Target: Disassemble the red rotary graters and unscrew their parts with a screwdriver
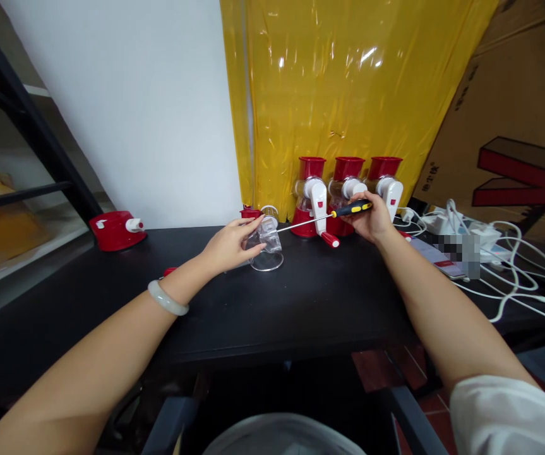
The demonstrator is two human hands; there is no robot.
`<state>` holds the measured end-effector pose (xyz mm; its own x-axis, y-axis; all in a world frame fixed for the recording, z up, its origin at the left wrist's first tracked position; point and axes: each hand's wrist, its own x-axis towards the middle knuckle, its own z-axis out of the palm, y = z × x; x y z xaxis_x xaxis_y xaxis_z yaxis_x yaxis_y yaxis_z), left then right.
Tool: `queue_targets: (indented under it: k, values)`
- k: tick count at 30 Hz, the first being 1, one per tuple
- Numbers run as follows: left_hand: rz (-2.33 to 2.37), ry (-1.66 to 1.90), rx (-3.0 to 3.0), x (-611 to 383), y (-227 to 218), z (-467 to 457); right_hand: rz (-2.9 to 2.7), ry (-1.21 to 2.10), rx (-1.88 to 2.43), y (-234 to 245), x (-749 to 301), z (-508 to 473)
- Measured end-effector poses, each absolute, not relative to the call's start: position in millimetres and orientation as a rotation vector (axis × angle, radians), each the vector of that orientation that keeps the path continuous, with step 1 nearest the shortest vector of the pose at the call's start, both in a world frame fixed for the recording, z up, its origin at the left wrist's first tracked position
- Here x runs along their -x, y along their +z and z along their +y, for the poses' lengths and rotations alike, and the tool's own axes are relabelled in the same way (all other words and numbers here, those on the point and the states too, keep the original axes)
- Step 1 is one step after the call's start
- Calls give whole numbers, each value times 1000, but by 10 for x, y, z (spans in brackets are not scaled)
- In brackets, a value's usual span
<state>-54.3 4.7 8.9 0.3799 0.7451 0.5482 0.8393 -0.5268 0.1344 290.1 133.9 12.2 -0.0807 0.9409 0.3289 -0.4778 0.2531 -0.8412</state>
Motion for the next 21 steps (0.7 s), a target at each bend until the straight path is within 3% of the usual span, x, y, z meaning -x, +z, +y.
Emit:
queue_targets:
  k: [9,21]
  values:
    - [-1443,-768,2461,546,113,29,-1193,1130,692,68,-2930,1457]
    - [-1442,-754,2444,548,116,14,-1073,1226,582,55,-2881,1440]
